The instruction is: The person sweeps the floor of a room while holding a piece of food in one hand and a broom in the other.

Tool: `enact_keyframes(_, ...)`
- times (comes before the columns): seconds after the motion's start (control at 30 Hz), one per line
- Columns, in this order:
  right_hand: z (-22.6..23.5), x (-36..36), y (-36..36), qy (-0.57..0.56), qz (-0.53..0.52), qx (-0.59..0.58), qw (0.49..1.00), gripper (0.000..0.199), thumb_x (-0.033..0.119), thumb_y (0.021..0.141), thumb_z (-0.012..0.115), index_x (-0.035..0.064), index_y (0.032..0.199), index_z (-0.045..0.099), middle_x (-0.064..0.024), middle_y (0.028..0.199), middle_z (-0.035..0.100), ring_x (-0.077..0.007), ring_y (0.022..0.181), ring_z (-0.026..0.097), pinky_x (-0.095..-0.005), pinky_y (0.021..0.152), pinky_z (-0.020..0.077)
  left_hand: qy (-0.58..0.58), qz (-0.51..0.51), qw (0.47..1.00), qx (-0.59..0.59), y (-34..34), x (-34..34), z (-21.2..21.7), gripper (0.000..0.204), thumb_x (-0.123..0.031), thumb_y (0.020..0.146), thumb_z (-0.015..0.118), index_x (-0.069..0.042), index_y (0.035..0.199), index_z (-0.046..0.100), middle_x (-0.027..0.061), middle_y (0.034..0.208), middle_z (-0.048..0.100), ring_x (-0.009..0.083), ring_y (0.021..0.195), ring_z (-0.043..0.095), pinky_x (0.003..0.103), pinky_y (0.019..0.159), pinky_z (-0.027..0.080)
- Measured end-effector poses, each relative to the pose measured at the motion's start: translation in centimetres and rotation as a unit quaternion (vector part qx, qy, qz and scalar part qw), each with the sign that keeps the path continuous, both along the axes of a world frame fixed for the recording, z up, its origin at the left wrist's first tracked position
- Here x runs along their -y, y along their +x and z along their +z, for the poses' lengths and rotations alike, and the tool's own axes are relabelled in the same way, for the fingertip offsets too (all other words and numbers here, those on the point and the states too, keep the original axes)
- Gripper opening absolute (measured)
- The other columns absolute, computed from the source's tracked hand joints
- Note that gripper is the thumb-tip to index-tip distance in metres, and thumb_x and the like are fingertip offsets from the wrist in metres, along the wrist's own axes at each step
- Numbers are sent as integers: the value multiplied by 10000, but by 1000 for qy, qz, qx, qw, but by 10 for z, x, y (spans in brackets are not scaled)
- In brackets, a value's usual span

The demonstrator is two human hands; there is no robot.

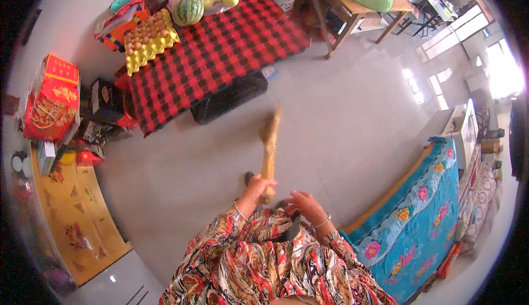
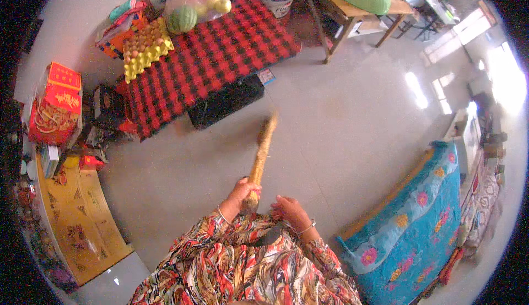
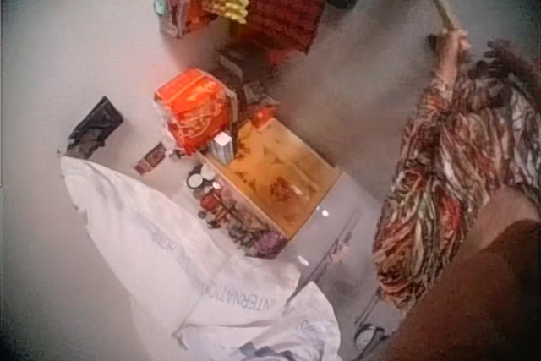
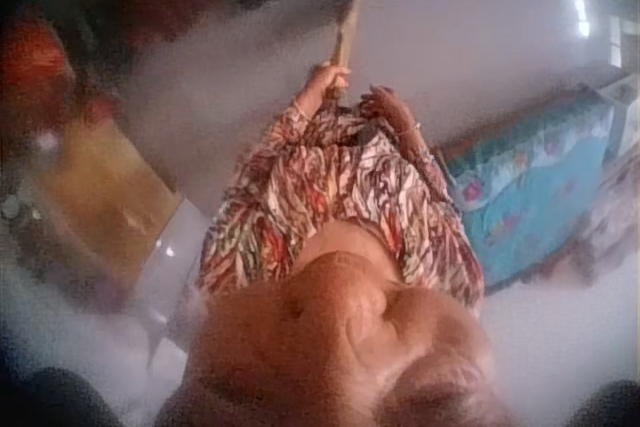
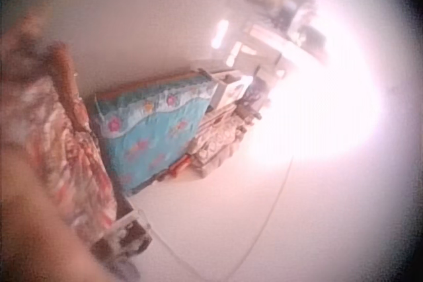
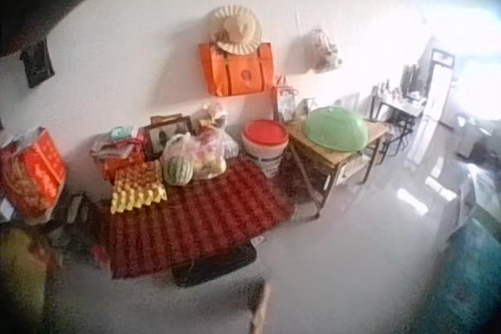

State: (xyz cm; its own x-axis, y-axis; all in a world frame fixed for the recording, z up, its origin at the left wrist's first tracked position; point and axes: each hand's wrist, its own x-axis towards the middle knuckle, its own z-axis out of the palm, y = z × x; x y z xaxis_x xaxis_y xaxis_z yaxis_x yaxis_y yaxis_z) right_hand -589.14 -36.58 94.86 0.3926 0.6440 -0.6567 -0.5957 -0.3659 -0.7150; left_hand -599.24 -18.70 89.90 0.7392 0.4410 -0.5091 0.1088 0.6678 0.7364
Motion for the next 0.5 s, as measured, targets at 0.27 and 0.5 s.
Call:
enact_keyframes(0.27,33,-119,37,148,-7,-134,980,384,343,943,500,-2,1102,554,-97,950,631,-163,807,617,-315,707,528,15,-101,991,83,45,-47,85,265,-129,746,670,-20,975,593,60,864,624,147,788,595,272,697,482)
enact_keyframes(0.5,68,-126,146,125,-114,-37,985,313,222,851,508,-66,944,587,-96,781,626,-176,635,587,-279,580,492,244,-277,928,55,123,-113,156,302,-318,900,570,-22,882,626,78,812,623,183,788,614,342,694,505)
